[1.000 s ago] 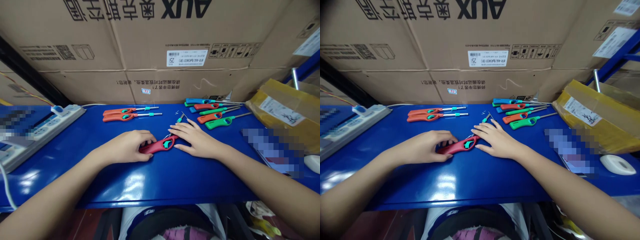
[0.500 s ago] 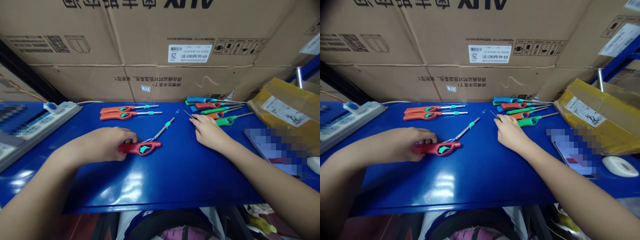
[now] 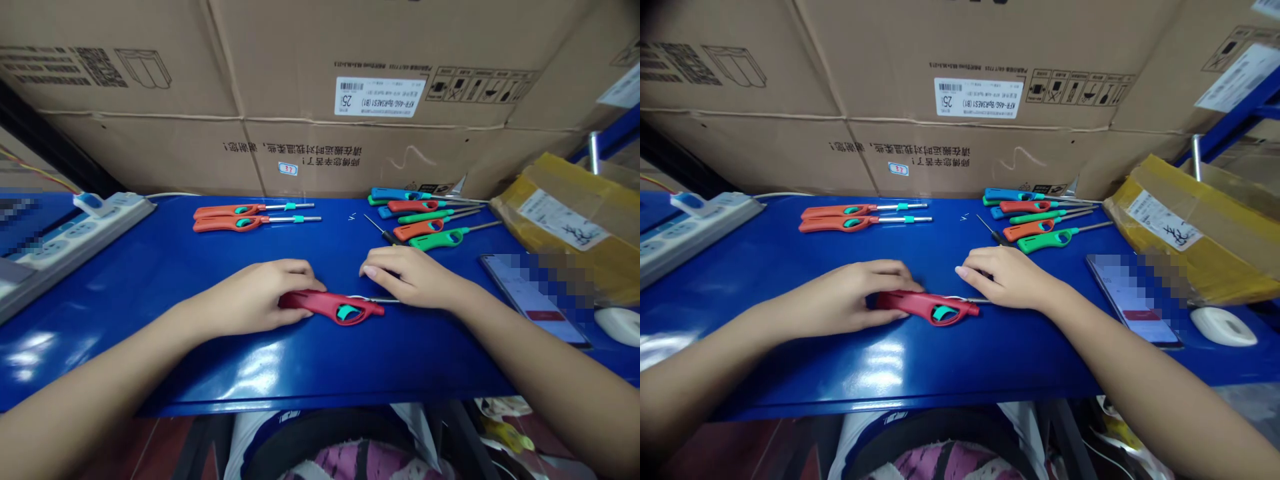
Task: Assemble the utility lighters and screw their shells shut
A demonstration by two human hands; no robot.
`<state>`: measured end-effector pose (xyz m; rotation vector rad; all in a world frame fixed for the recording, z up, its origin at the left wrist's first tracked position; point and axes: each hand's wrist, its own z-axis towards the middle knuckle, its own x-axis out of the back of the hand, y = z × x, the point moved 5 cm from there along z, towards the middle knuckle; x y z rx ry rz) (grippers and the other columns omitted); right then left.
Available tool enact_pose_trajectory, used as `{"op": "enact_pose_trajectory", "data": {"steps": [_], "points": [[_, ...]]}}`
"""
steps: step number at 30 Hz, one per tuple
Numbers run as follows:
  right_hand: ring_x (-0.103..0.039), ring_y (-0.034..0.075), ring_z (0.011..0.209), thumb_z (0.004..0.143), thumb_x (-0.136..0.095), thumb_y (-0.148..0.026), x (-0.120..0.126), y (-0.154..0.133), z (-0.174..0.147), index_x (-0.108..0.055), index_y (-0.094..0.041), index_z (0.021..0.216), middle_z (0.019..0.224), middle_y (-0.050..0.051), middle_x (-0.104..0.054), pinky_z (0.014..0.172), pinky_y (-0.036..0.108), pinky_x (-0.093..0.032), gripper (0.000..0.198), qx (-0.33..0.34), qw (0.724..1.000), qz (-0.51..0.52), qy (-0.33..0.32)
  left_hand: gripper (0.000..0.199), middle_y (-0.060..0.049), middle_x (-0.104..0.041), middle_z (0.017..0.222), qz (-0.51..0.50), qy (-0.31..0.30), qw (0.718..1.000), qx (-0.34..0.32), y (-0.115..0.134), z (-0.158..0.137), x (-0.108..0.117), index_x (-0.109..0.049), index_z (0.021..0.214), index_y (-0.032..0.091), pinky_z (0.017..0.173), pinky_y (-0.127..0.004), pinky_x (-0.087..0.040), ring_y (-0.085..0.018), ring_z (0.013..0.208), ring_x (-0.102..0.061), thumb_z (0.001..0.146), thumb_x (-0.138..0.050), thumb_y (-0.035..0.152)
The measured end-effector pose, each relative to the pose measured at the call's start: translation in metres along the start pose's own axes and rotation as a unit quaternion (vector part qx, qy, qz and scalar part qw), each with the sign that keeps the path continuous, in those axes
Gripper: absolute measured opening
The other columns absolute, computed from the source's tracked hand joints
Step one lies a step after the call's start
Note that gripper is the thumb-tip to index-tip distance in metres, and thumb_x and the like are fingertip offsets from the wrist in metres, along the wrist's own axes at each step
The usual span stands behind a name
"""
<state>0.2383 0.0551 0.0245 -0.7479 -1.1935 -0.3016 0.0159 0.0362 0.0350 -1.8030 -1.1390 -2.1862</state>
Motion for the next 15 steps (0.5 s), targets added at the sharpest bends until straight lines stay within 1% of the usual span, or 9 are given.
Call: {"op": "enact_pose_trajectory", "data": {"steps": [2,4,5,7,9,11,13,15], "points": [[-0.064,0.017,0.080,0.104,-0.046,-0.046,0.003,0.001,-0.001,-0.070,-0.018,0.097,0.091,0.006,-0.070,0.072,0.031,-0.044,0.037,0.003,1.000,0.013,0.000,0.035,-0.006,-0.067,0.118,-0.003,0.055,0.998,-0.017,-0.001,0.003,-0.005,-0.066,0.130,0.024,0.092,-0.030,-0.051,-0.019,0.104,-0.065,0.095,-0.063,0.022],[-0.063,0.017,0.079,0.097,-0.058,-0.049,0.005,0.000,-0.002,-0.070,-0.018,0.100,0.090,0.005,-0.070,0.072,0.030,-0.044,0.033,0.014,1.000,0.012,0.000,0.032,-0.007,-0.067,0.114,-0.011,0.098,0.995,-0.029,-0.002,0.005,-0.010,-0.066,0.129,0.021,0.089,-0.030,-0.052,-0.018,0.101,-0.065,0.098,-0.062,0.025],[-0.063,0.017,0.079,0.096,-0.061,-0.048,0.006,-0.002,-0.003,-0.070,-0.018,0.101,0.089,0.004,-0.070,0.072,0.030,-0.045,0.031,0.020,1.000,0.011,0.000,0.031,-0.007,-0.068,0.112,-0.013,0.115,0.993,-0.034,-0.002,0.006,-0.011,-0.067,0.128,0.020,0.088,-0.029,-0.052,-0.018,0.100,-0.064,0.098,-0.062,0.026],[-0.062,0.017,0.079,0.097,-0.060,-0.043,0.007,-0.005,-0.003,-0.069,-0.018,0.103,0.090,0.004,-0.070,0.072,0.030,-0.045,0.027,0.028,1.000,0.009,-0.003,0.028,-0.007,-0.068,0.108,-0.013,0.133,0.990,-0.044,-0.002,0.007,-0.012,-0.068,0.125,0.019,0.086,-0.029,-0.051,-0.018,0.098,-0.064,0.098,-0.063,0.025],[-0.062,0.017,0.079,0.100,-0.054,-0.037,0.006,-0.007,-0.002,-0.069,-0.018,0.104,0.092,0.005,-0.070,0.074,0.030,-0.045,0.024,0.035,0.999,0.008,-0.004,0.026,-0.007,-0.069,0.105,-0.005,0.130,0.990,-0.061,0.001,0.008,-0.011,-0.068,0.122,0.018,0.086,-0.030,-0.050,-0.018,0.096,-0.063,0.097,-0.063,0.024],[-0.062,0.017,0.081,0.101,-0.052,-0.033,0.005,-0.008,-0.002,-0.069,-0.018,0.104,0.093,0.006,-0.070,0.075,0.031,-0.046,0.023,0.042,0.999,0.002,-0.005,0.025,-0.006,-0.071,0.102,0.014,0.112,0.990,-0.083,0.004,0.008,-0.010,-0.069,0.119,0.018,0.085,-0.031,-0.048,-0.019,0.093,-0.063,0.096,-0.065,0.026],[-0.062,0.018,0.082,0.100,-0.055,-0.033,0.003,-0.008,-0.002,-0.068,-0.018,0.103,0.094,0.006,-0.069,0.075,0.032,-0.046,0.021,0.051,0.999,-0.006,-0.006,0.025,-0.006,-0.072,0.100,0.040,0.093,0.989,-0.108,0.008,0.007,-0.010,-0.069,0.118,0.018,0.083,-0.032,-0.046,-0.019,0.091,-0.063,0.095,-0.067,0.029],[-0.061,0.018,0.082,0.099,-0.058,-0.034,0.003,-0.007,-0.002,-0.068,-0.017,0.102,0.093,0.005,-0.068,0.076,0.032,-0.046,0.020,0.058,0.998,-0.003,-0.004,0.021,-0.005,-0.074,0.100,0.063,0.088,0.986,-0.128,0.011,0.006,-0.011,-0.069,0.115,0.019,0.080,-0.032,-0.045,-0.018,0.088,-0.063,0.096,-0.066,0.028]]}}
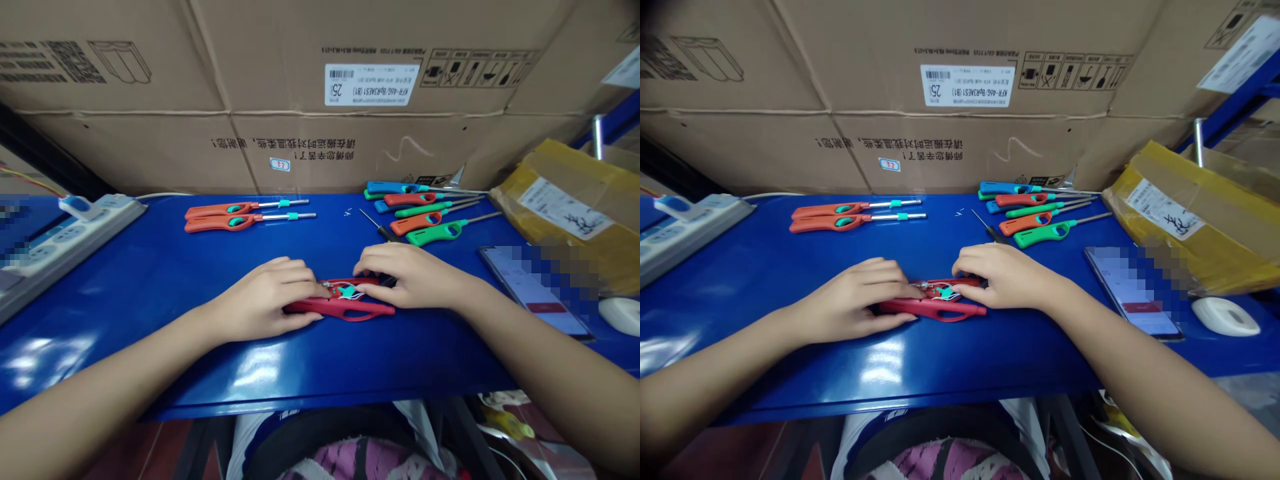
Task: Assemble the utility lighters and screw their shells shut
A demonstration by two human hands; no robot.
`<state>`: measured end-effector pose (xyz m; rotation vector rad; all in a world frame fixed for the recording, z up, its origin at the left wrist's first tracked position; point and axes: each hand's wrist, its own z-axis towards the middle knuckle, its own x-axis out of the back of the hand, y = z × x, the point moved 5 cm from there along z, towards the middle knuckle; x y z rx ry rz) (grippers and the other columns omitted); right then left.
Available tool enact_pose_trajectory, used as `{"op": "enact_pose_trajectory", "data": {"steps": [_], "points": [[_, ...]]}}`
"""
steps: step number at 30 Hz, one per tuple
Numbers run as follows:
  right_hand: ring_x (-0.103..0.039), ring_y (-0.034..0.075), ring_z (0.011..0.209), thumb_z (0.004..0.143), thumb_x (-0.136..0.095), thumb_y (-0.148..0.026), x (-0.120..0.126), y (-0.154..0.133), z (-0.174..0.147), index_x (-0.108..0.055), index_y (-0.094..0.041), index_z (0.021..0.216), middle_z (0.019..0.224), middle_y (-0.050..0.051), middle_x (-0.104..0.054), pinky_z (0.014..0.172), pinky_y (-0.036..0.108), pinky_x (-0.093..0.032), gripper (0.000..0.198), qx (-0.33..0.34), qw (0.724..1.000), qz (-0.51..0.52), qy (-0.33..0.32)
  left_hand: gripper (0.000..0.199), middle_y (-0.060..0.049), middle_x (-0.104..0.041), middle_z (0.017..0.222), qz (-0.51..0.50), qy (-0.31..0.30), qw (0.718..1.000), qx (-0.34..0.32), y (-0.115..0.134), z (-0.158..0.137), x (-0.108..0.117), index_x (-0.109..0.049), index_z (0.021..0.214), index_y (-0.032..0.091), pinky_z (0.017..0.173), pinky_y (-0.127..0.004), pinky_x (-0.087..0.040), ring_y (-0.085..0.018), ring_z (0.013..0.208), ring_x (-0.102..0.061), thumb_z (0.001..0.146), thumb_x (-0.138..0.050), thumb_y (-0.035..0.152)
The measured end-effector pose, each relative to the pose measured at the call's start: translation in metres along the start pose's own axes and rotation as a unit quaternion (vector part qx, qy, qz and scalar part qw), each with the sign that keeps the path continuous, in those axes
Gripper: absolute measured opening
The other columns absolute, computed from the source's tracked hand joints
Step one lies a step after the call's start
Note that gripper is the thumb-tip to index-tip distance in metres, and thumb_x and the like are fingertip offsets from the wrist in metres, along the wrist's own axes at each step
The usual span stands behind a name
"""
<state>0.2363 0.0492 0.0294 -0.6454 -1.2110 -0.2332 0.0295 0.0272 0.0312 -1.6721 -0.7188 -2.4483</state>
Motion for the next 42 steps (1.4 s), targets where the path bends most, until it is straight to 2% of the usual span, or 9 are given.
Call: {"op": "enact_pose_trajectory", "data": {"steps": [3,7,11,15,19,22,30,36,42], "points": [[-0.061,0.018,0.084,0.099,-0.059,-0.035,0.001,-0.002,-0.001,-0.068,-0.016,0.101,0.093,0.006,-0.068,0.077,0.031,-0.046,0.021,0.012,0.999,0.034,0.006,0.017,-0.004,-0.075,0.101,0.005,0.008,1.000,-0.015,0.003,-0.001,-0.002,-0.068,0.113,0.019,0.078,-0.030,-0.045,-0.017,0.086,-0.065,0.098,-0.063,0.025],[-0.060,0.018,0.093,0.100,-0.058,-0.029,0.002,-0.011,-0.001,-0.069,-0.017,0.096,0.097,0.007,-0.066,0.086,0.031,-0.046,0.016,0.034,0.994,0.100,-0.007,0.022,-0.005,-0.075,0.101,-0.011,0.002,1.000,-0.003,0.001,-0.003,-0.007,-0.066,0.118,0.018,0.077,-0.026,-0.049,-0.015,0.084,-0.069,0.099,-0.062,0.029],[-0.059,0.016,0.094,0.101,-0.053,-0.021,-0.001,-0.012,0.000,-0.065,-0.018,0.089,0.100,0.006,-0.062,0.086,0.030,-0.047,0.017,0.017,0.987,0.154,-0.038,0.024,-0.006,-0.075,0.100,-0.017,-0.005,1.000,0.007,-0.001,-0.003,-0.007,-0.065,0.119,0.018,0.074,-0.025,-0.050,-0.015,0.084,-0.070,0.100,-0.061,0.031],[-0.059,0.017,0.093,0.101,-0.052,-0.022,-0.004,-0.008,0.000,-0.063,-0.018,0.090,0.101,0.007,-0.061,0.087,0.032,-0.048,0.016,0.001,0.987,0.155,-0.046,0.018,-0.005,-0.075,0.103,-0.031,-0.008,0.999,-0.003,0.002,-0.003,-0.007,-0.066,0.114,0.018,0.078,-0.024,-0.051,-0.015,0.089,-0.070,0.100,-0.061,0.029],[-0.057,0.020,0.109,0.099,-0.056,-0.023,-0.003,-0.011,-0.001,-0.067,-0.019,0.091,0.116,0.009,-0.061,0.100,0.039,-0.045,0.015,0.010,0.987,0.152,-0.058,0.019,-0.006,-0.076,0.100,-0.007,0.000,1.000,-0.002,0.003,-0.003,-0.008,-0.066,0.114,0.018,0.073,-0.024,-0.051,-0.015,0.083,-0.071,0.100,-0.061,0.029],[-0.055,0.022,0.115,0.097,-0.059,-0.023,-0.002,-0.014,-0.002,-0.068,-0.020,0.088,0.123,0.009,-0.059,0.105,0.043,-0.043,0.013,0.009,0.986,0.154,-0.069,0.019,-0.006,-0.077,0.101,-0.001,0.003,1.000,-0.009,0.003,-0.003,-0.009,-0.067,0.115,0.018,0.077,-0.026,-0.054,-0.016,0.087,-0.072,0.101,-0.059,0.029],[-0.059,0.019,0.110,0.094,-0.061,-0.019,-0.006,-0.008,0.002,-0.068,-0.018,0.083,0.119,0.009,-0.056,0.098,0.038,-0.049,0.013,0.009,0.974,0.225,-0.033,0.017,-0.005,-0.078,0.097,0.014,0.027,0.998,-0.049,0.008,-0.003,-0.005,-0.068,0.113,0.017,0.073,-0.025,-0.053,-0.015,0.081,-0.071,0.100,-0.061,0.026],[-0.060,0.019,0.102,0.092,-0.063,-0.016,-0.006,-0.006,0.000,-0.067,-0.018,0.080,0.120,0.009,-0.058,0.091,0.038,-0.051,0.014,0.010,0.982,0.190,-0.003,0.019,-0.005,-0.078,0.100,0.026,0.028,0.998,-0.057,0.008,-0.002,-0.004,-0.069,0.115,0.019,0.076,-0.026,-0.054,-0.016,0.084,-0.071,0.101,-0.058,0.024],[-0.061,0.021,0.101,0.098,-0.056,-0.021,-0.004,-0.007,0.001,-0.064,-0.019,0.084,0.121,0.011,-0.060,0.091,0.039,-0.048,0.016,0.012,0.993,0.114,0.028,0.020,-0.004,-0.078,0.102,0.029,0.026,0.997,-0.068,0.008,-0.002,-0.005,-0.068,0.118,0.019,0.075,-0.028,-0.055,-0.016,0.085,-0.070,0.101,-0.059,0.026]]}}
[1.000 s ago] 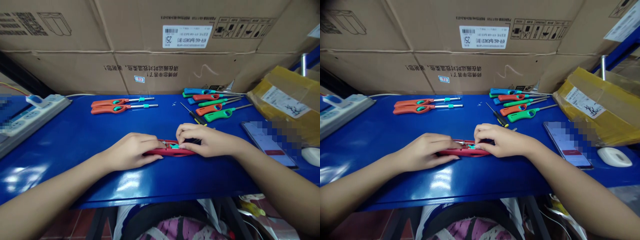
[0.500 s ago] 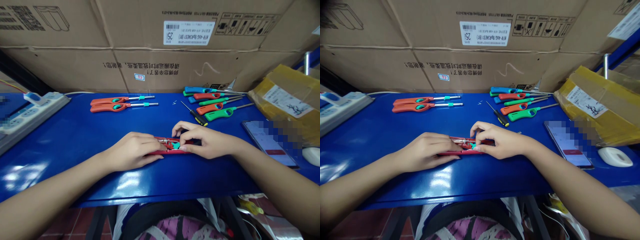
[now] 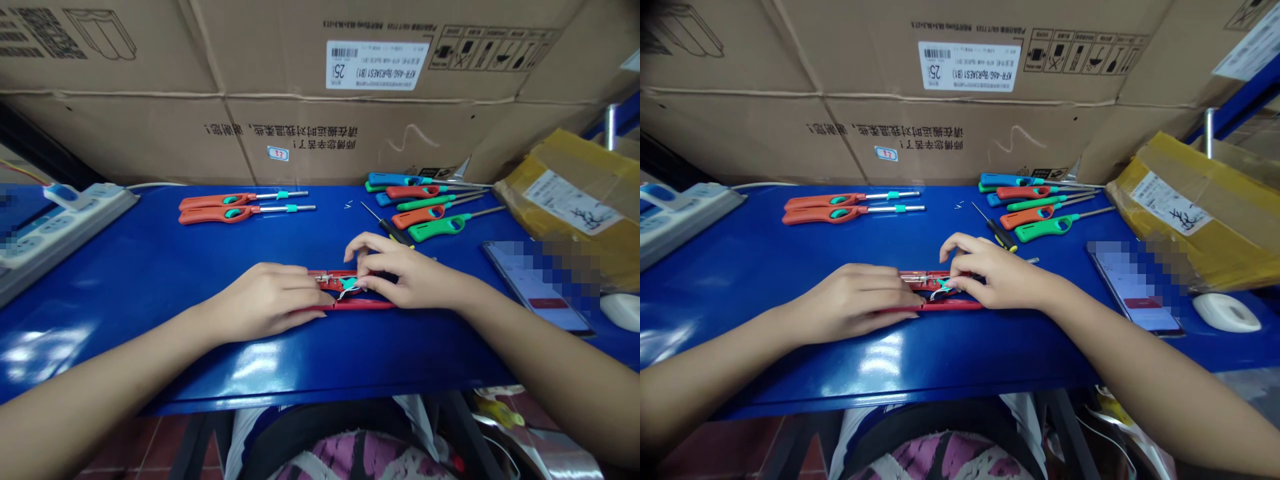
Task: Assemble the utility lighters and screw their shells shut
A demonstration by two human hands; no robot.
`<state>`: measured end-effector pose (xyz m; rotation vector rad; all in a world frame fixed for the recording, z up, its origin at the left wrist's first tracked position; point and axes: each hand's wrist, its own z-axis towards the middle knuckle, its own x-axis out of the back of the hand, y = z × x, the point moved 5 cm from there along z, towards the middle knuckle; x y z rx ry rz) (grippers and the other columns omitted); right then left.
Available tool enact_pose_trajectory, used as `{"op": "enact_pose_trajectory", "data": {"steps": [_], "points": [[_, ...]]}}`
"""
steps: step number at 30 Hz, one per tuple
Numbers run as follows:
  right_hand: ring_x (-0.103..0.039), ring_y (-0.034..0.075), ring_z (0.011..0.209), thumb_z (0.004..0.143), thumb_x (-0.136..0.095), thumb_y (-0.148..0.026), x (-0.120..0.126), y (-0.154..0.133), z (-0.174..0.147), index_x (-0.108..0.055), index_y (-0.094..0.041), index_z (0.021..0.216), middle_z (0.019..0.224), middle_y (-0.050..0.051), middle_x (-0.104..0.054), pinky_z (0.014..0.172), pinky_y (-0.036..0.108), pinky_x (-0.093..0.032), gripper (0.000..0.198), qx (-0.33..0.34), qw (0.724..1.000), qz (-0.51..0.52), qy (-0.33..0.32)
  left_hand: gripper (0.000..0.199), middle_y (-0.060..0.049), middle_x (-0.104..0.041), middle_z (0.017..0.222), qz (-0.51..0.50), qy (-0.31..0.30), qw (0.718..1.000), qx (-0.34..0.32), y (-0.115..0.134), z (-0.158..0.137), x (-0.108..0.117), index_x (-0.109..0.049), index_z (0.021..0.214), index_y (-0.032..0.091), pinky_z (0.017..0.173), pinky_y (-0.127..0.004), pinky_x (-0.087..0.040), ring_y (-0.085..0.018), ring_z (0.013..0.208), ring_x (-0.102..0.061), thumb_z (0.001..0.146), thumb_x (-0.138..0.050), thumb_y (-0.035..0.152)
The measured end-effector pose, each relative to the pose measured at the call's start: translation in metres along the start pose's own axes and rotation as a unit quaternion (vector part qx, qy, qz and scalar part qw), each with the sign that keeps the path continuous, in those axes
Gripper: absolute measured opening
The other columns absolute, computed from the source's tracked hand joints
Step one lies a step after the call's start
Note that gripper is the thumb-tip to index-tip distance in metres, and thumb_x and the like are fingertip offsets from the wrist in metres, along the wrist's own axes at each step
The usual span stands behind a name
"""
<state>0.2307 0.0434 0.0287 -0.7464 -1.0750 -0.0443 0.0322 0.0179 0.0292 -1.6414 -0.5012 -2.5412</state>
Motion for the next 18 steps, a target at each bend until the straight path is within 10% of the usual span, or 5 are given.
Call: {"op": "enact_pose_trajectory", "data": {"steps": [18], "points": [[-0.058,0.017,0.092,0.103,-0.045,-0.019,0.011,0.006,0.000,-0.052,-0.020,0.084,0.103,0.008,-0.061,0.083,0.032,-0.046,0.020,0.014,0.992,-0.013,0.128,0.019,-0.007,-0.077,0.098,-0.017,-0.013,0.999,-0.031,0.006,0.002,-0.002,-0.073,0.110,0.016,0.075,-0.028,-0.058,-0.019,0.087,-0.075,0.099,-0.062,0.026]]}}
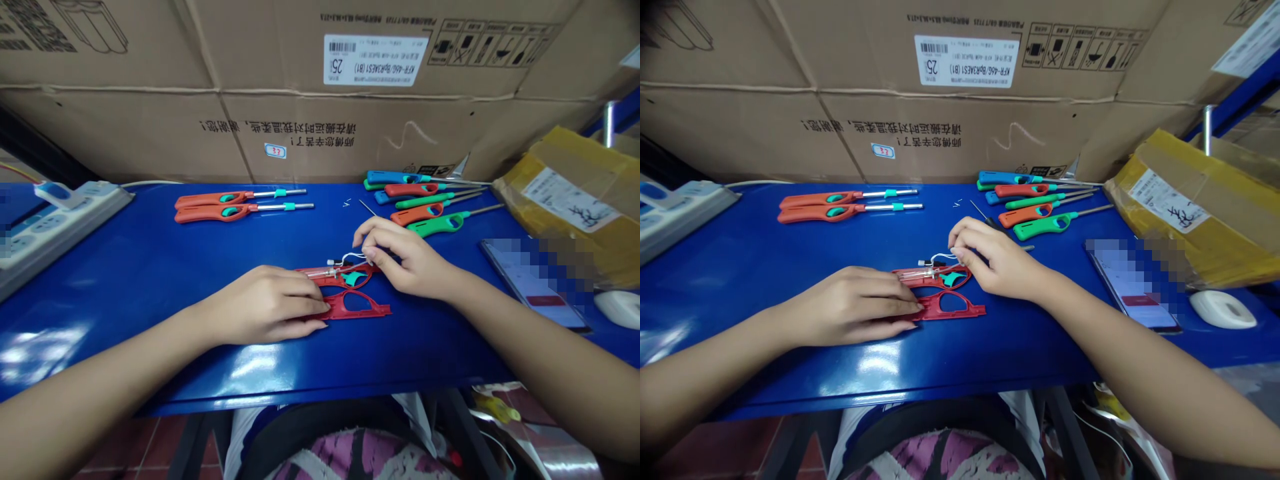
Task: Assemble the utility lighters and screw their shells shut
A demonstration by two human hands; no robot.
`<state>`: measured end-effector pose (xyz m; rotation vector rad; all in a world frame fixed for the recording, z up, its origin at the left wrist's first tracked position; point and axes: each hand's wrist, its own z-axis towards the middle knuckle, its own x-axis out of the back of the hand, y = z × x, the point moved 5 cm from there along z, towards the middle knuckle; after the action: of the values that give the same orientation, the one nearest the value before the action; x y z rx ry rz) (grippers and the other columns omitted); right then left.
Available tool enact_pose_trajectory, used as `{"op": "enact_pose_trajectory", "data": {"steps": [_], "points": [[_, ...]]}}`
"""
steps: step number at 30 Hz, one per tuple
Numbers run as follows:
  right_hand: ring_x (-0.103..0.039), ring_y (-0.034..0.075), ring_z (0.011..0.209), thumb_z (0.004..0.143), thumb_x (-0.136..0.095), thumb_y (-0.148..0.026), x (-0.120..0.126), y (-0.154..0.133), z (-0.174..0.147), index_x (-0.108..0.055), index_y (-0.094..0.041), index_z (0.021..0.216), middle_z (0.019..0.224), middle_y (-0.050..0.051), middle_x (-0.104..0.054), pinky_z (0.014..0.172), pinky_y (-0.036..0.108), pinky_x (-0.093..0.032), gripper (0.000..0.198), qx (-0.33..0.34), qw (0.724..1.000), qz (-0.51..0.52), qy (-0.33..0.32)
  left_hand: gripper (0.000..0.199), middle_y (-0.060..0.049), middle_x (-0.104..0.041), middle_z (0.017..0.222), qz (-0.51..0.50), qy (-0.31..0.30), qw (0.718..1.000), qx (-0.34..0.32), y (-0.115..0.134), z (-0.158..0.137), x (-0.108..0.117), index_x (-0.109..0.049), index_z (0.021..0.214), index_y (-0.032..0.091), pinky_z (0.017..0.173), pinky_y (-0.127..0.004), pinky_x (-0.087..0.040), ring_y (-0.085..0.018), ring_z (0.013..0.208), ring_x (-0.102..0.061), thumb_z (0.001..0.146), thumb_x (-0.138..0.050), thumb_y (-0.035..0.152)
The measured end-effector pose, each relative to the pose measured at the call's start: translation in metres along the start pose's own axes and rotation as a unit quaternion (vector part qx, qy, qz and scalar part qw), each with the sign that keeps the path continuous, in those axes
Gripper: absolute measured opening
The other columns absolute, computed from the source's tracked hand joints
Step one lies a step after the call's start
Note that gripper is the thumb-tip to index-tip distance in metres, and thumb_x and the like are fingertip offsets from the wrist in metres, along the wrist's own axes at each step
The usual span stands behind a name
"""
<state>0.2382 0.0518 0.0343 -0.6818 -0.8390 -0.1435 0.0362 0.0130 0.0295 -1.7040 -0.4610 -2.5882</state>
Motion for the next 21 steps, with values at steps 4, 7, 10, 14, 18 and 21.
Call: {"op": "enact_pose_trajectory", "data": {"steps": [4,7,10,14,18,21], "points": [[-0.061,0.020,0.094,0.100,-0.051,-0.021,0.000,0.002,-0.003,-0.059,-0.019,0.086,0.107,0.009,-0.064,0.085,0.036,-0.046,0.016,-0.002,0.996,-0.054,-0.064,0.019,-0.007,-0.078,0.101,-0.017,0.046,0.999,0.002,-0.001,-0.002,0.004,-0.071,0.114,0.016,0.079,-0.030,-0.058,-0.018,0.090,-0.072,0.096,-0.065,0.020],[-0.062,0.022,0.098,0.098,-0.053,-0.021,-0.004,0.001,-0.005,-0.063,-0.019,0.087,0.107,0.008,-0.067,0.091,0.040,-0.043,0.015,0.023,0.989,-0.088,-0.113,0.019,-0.007,-0.077,0.103,-0.004,0.073,0.995,0.061,-0.009,-0.002,0.008,-0.071,0.114,0.016,0.081,-0.032,-0.057,-0.019,0.091,-0.069,0.096,-0.064,0.018],[-0.062,0.022,0.097,0.098,-0.055,-0.023,-0.004,0.001,-0.005,-0.064,-0.019,0.088,0.106,0.008,-0.068,0.090,0.040,-0.043,0.014,0.020,0.987,-0.103,-0.117,0.021,-0.008,-0.074,0.107,0.011,0.079,0.986,0.147,-0.020,-0.003,0.009,-0.071,0.115,0.017,0.084,-0.034,-0.055,-0.020,0.094,-0.066,0.098,-0.062,0.023],[-0.061,0.021,0.092,0.100,-0.053,-0.027,0.000,0.004,-0.002,-0.063,-0.018,0.092,0.099,0.007,-0.068,0.087,0.038,-0.042,0.016,-0.015,0.986,-0.132,-0.097,0.022,-0.008,-0.072,0.108,-0.004,0.051,0.972,0.228,-0.035,-0.007,0.002,-0.072,0.113,0.017,0.086,-0.036,-0.055,-0.021,0.098,-0.066,0.098,-0.063,0.031],[-0.059,0.021,0.092,0.100,-0.056,-0.032,-0.004,0.005,-0.001,-0.065,-0.018,0.098,0.099,0.006,-0.068,0.087,0.038,-0.040,0.016,-0.026,0.985,-0.140,-0.095,0.020,-0.007,-0.071,0.103,-0.029,0.050,0.969,0.242,-0.040,-0.009,-0.004,-0.073,0.108,0.017,0.085,-0.034,-0.055,-0.020,0.095,-0.065,0.099,-0.062,0.030],[-0.059,0.021,0.095,0.099,-0.061,-0.035,-0.011,0.004,-0.002,-0.068,-0.019,0.101,0.102,0.005,-0.069,0.089,0.038,-0.039,0.018,-0.017,0.986,-0.133,-0.094,0.020,-0.007,-0.071,0.103,-0.008,0.074,0.973,0.219,-0.036,-0.008,-0.002,-0.072,0.109,0.015,0.085,-0.034,-0.054,-0.020,0.096,-0.064,0.100,-0.061,0.029]]}}
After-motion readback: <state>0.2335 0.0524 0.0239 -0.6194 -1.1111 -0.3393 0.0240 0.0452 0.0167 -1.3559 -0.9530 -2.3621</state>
